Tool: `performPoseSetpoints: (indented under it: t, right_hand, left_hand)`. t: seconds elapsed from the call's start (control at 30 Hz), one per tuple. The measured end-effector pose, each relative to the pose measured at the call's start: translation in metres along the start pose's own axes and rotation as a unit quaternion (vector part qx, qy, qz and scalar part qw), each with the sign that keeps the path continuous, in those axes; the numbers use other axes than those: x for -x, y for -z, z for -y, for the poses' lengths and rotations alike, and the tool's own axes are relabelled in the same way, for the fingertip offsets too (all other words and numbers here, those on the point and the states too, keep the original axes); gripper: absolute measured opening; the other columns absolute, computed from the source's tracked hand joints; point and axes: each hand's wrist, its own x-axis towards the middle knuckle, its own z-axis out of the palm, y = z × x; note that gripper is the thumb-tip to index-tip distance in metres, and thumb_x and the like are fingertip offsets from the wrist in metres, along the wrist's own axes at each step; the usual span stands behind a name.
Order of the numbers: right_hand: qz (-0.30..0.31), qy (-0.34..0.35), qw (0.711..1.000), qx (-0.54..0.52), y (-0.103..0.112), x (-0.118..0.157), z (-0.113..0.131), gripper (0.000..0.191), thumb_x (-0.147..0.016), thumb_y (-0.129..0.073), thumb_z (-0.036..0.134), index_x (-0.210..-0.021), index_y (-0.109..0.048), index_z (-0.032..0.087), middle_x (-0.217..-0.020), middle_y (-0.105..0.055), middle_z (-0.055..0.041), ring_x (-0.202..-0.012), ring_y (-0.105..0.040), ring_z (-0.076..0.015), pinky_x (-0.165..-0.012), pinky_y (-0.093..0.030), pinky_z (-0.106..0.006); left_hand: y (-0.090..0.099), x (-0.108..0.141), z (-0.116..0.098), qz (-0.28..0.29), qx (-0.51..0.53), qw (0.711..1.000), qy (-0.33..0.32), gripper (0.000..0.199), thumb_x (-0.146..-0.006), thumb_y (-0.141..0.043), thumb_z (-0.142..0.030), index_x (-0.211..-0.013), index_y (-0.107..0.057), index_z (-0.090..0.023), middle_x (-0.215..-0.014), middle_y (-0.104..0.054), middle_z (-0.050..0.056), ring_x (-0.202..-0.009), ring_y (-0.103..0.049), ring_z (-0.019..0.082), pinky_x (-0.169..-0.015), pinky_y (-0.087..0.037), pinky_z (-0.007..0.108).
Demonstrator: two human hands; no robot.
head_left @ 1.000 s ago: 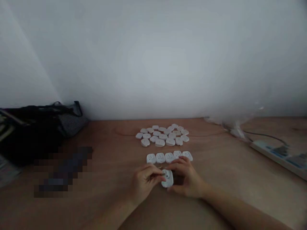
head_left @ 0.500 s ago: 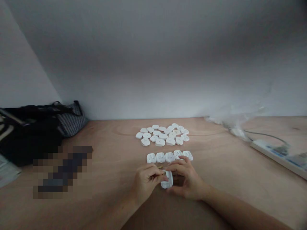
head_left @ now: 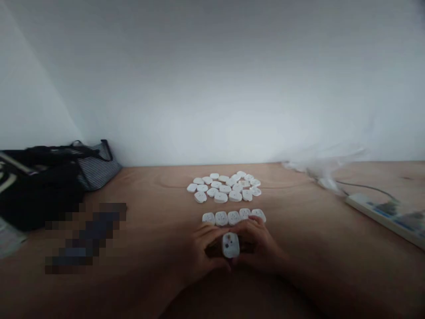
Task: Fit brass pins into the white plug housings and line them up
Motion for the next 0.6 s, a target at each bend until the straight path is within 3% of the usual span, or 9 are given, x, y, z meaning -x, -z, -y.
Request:
performPoseSetpoints:
  t: [0.1, 0.2, 0.23, 0.37, 0.6]
  right_hand:
    - [0.005, -0.014, 1.0, 0.009, 0.0, 0.0, -0.001, 0.058, -0.055, -0.078, 0.052, -0.099, -0.054, 0.023, -0.096, -0.065, -0.0023, -0.095, -0.058, -0.0239, -0.099, -0.023, -0.048]
    - [0.006, -0.035, 0.997, 0.063, 0.012, 0.0, -0.004, 0.074, -0.041, -0.082, 0.054, -0.102, -0.055, 0.022, -0.099, -0.063, -0.0052, -0.095, -0.056, -0.0264, -0.09, -0.033, -0.044]
    - [0.009, -0.044, 0.995, 0.088, 0.018, 0.0, -0.005, 0.07, -0.043, -0.081, 0.054, -0.099, -0.057, 0.022, -0.098, -0.064, -0.0052, -0.094, -0.056, -0.0263, -0.086, -0.035, -0.042]
    - [0.065, -0.061, 0.985, 0.15, 0.036, 0.001, -0.013, 0.023, -0.068, -0.07, 0.042, -0.084, -0.065, 0.026, -0.086, -0.066, -0.0007, -0.086, -0.057, -0.0219, -0.079, -0.035, -0.038]
    - [0.081, -0.088, 0.984, 0.129, 0.027, 0.0, -0.014, 0.002, -0.074, -0.066, 0.024, -0.074, -0.066, 0.026, -0.078, -0.068, 0.0024, -0.083, -0.059, -0.0204, -0.08, -0.035, -0.037]
  left_hand:
    - [-0.003, 0.0, 0.0, 0.018, -0.008, 1.0, 0.005, 0.057, -0.061, -0.079, -0.04, -0.112, -0.062, -0.021, -0.093, -0.067, 0.008, -0.087, -0.059, 0.024, -0.079, -0.047, 0.035]
    - [-0.002, 0.001, -0.002, 0.003, -0.022, 1.0, 0.023, 0.049, -0.066, -0.075, -0.03, -0.113, -0.06, -0.02, -0.098, -0.066, 0.008, -0.092, -0.058, 0.024, -0.082, -0.046, 0.035]
    - [-0.001, 0.002, -0.002, -0.01, -0.025, 0.999, 0.033, 0.047, -0.067, -0.074, -0.026, -0.112, -0.06, -0.02, -0.099, -0.065, 0.008, -0.092, -0.058, 0.024, -0.083, -0.046, 0.035]
    - [0.0, 0.003, -0.004, -0.032, -0.025, 0.997, 0.065, 0.046, -0.064, -0.071, -0.017, -0.109, -0.061, -0.018, -0.098, -0.064, 0.008, -0.093, -0.059, 0.023, -0.083, -0.047, 0.034]
    - [-0.007, 0.005, 0.0, -0.017, 0.005, 0.995, 0.1, 0.048, -0.06, -0.078, -0.025, -0.105, -0.062, -0.02, -0.098, -0.064, 0.007, -0.092, -0.06, 0.024, -0.082, -0.048, 0.035]
